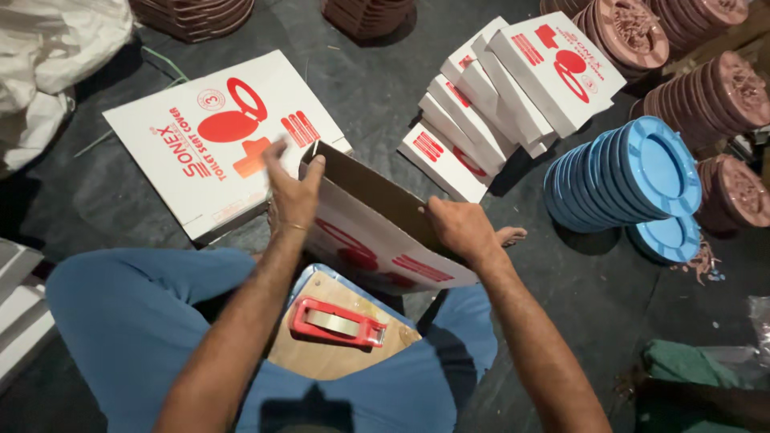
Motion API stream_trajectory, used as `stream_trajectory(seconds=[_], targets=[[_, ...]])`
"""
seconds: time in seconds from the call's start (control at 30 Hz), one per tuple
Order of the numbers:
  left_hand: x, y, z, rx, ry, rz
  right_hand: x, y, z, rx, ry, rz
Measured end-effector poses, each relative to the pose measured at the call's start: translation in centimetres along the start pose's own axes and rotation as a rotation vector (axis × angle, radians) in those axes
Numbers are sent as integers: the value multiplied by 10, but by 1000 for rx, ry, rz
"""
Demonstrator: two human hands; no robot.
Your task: The person sits on the floor and repeatedly packs toilet seat covers into white cardboard boxes labeled 'SONEX'. They fold the box flaps, apply tape using a handheld dispenser to seal the boxes, and stack the finished packages. The process is repeated for multiple units.
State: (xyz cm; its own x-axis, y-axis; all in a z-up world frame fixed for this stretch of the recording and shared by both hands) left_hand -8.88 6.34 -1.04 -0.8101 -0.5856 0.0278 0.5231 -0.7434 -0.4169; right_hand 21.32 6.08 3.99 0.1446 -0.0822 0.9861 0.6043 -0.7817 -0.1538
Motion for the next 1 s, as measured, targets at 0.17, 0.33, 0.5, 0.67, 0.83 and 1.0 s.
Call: stream_trajectory(seconds=[0.17,0.33,0.5,0.67,0.83,1.0], targets=[[1,-15,-60,80,436,-397,15,-15,-3,-7,-21,62],[17,-32,-93,-49,61,-661,42,-12,-17,-120,-29,116],[15,-36,-107,-82,6,-666,40,63,-17,-500,-18,730],[7,-27,-96,-126,-32,-546,-37,106,-8,-770,-1199,1202],[8,-19,-92,-114,-22,-527,-106,99,-13,-526,-1214,1339],[8,-22,-96,-142,-34,-525,-130,107,0,-654,-1106,1194]])
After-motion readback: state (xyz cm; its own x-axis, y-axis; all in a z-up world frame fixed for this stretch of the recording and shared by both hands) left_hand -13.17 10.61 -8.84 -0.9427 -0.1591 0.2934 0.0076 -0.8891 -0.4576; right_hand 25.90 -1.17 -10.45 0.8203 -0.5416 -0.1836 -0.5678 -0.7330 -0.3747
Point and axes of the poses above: each hand's wrist, its own y-axis away from the middle knuckle, its own x-axis out of the back of the hand, z = x × y, the point moved 1 cm from there along -y, towards the middle knuckle, and after that the axes turned 1 degree about -x, right-handed, at the moved point
